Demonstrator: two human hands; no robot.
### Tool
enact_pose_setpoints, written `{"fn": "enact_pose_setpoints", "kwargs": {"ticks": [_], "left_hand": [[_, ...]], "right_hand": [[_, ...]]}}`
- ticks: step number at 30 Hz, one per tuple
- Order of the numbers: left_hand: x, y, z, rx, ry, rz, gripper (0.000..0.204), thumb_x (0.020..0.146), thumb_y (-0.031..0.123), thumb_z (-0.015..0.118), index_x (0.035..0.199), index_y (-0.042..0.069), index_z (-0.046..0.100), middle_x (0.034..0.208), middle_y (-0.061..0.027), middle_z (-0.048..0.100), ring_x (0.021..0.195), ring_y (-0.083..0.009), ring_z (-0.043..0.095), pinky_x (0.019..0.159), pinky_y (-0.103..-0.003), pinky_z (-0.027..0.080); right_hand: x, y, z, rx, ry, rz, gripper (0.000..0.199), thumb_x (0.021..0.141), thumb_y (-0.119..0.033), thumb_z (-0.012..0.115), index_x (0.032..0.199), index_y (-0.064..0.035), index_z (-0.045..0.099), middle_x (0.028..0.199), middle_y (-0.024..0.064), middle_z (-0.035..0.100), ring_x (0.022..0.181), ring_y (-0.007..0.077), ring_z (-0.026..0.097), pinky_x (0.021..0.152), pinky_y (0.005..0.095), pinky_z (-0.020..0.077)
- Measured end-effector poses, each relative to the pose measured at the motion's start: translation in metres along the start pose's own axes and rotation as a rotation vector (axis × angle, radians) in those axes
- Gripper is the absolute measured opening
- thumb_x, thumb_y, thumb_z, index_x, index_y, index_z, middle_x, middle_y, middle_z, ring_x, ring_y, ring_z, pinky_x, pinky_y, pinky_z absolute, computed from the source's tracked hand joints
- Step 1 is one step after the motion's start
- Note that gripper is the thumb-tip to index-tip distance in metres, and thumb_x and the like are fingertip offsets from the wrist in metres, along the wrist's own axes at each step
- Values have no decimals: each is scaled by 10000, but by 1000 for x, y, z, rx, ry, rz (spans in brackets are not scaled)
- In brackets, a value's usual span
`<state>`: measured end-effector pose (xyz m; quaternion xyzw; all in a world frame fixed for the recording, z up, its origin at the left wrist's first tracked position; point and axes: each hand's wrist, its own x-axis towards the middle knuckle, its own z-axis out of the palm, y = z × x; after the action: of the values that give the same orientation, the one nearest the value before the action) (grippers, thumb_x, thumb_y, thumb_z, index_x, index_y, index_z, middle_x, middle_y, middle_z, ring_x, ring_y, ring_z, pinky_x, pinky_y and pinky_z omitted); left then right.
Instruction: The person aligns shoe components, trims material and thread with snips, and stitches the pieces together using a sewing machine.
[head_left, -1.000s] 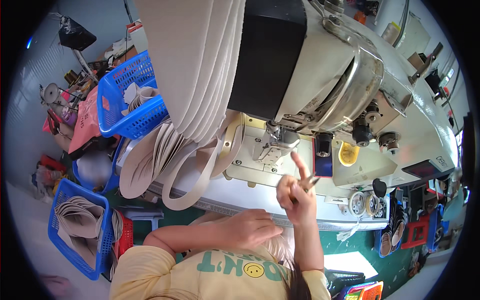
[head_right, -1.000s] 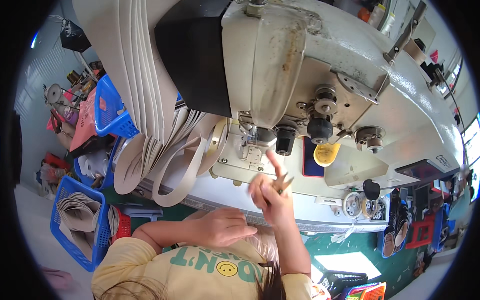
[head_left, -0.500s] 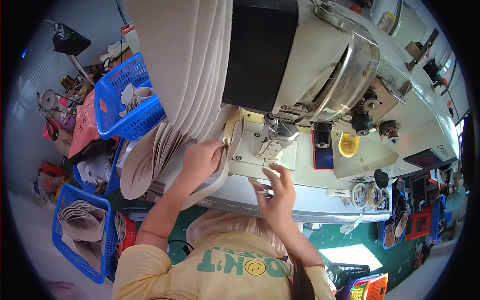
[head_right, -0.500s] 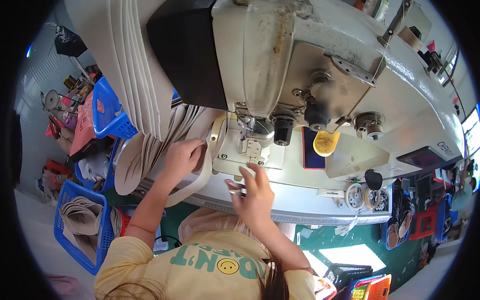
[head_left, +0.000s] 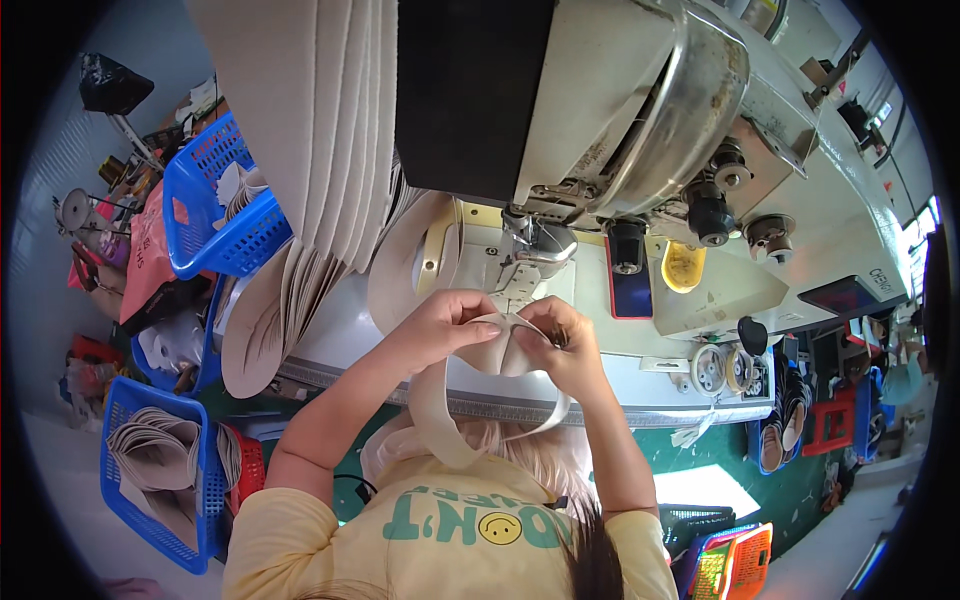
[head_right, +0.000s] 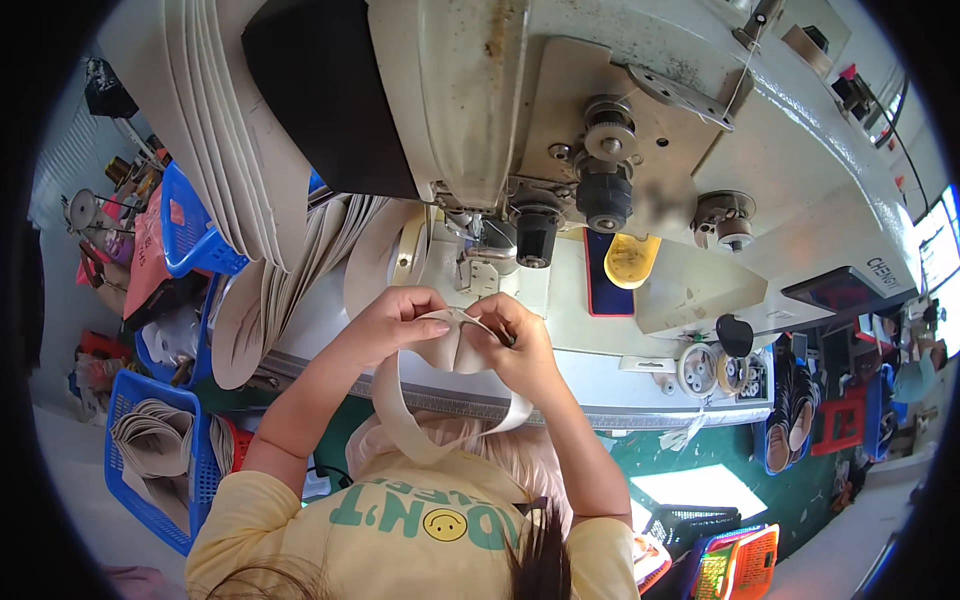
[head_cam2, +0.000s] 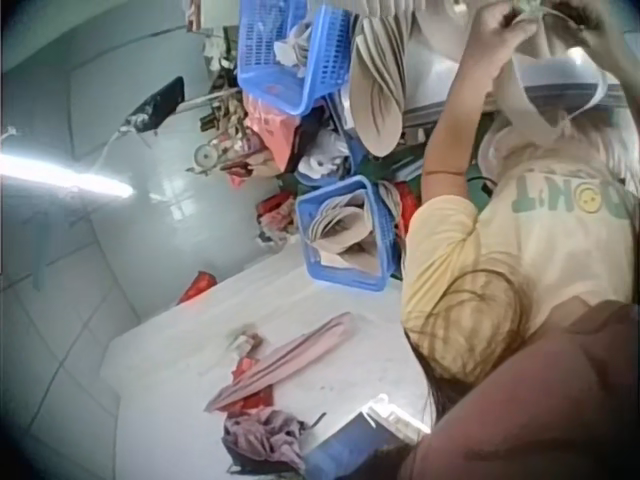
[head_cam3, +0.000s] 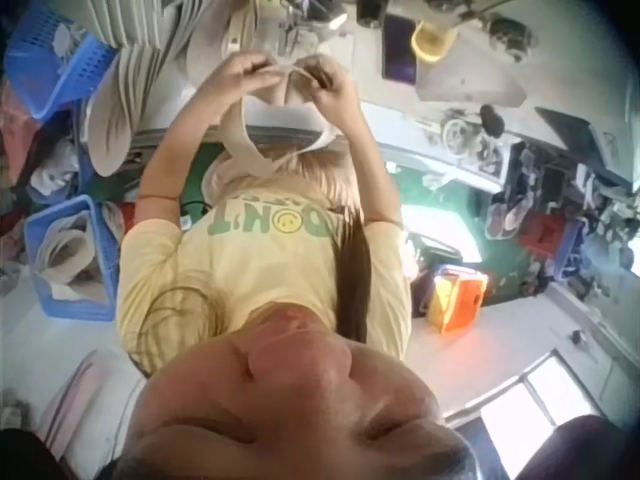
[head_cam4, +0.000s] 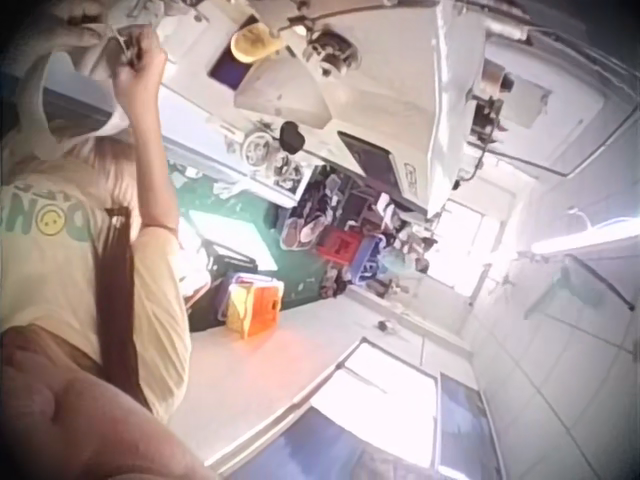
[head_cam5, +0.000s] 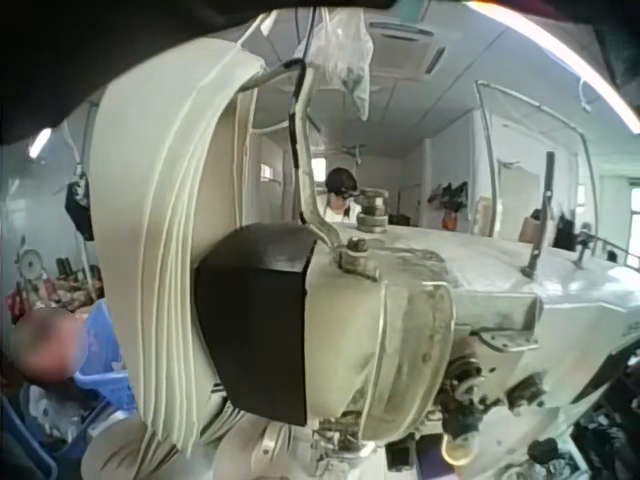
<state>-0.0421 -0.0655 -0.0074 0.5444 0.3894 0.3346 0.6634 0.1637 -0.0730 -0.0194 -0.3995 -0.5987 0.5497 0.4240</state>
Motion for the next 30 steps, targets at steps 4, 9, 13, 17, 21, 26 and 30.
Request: {"fn": "enact_pose_setpoints", "kwargs": {"ticks": [4,9,13,17,21,26,30], "left_hand": [[4,-4,8,-43,33,14,126,853,124,632,916,15,628,805,38,603,724,-15,520,675,-182,402],[8,-5,6,-73,22,-16,130,851,120,631,926,13,636,805,33,609,745,-14,535,686,-178,406],[10,-7,12,17,74,-11,130,870,106,610,961,17,637,798,32,615,733,-21,536,658,-196,415],[14,-10,24,119,171,203,151,862,128,628,951,7,650,808,21,644,733,-46,557,657,-221,438],[16,-10,27,245,187,169,140,843,141,648,895,12,667,766,30,641,714,-48,552,649,-228,441],[13,-7,26,78,156,21,152,812,146,656,867,4,669,705,31,604,671,-43,528,601,-221,423],[8,-5,26,-28,154,-83,165,797,148,653,857,-5,672,695,22,593,640,-37,504,559,-210,401]], "right_hand": [[0,-1,-11,12,-53,8,131,844,12,629,938,-34,552,763,-13,597,698,41,507,621,209,411],[4,6,-13,78,-49,-47,124,843,4,636,940,-23,563,751,-15,604,680,34,493,610,203,400],[8,5,-19,48,-45,29,78,851,-24,637,910,-7,588,741,-16,604,665,30,489,600,203,400],[9,5,-23,-24,-55,133,52,859,-51,635,859,-6,610,720,-23,593,642,29,481,574,205,393],[7,4,-23,-84,-55,70,56,855,-55,637,861,-6,611,688,-28,573,616,34,468,550,214,391],[0,-3,-20,-341,53,-172,245,840,-180,675,1001,-19,587,716,44,563,600,134,535,556,268,437],[-11,-11,-14,-793,176,-447,386,811,-275,684,1089,-32,569,838,84,529,685,249,584,561,331,462]]}}
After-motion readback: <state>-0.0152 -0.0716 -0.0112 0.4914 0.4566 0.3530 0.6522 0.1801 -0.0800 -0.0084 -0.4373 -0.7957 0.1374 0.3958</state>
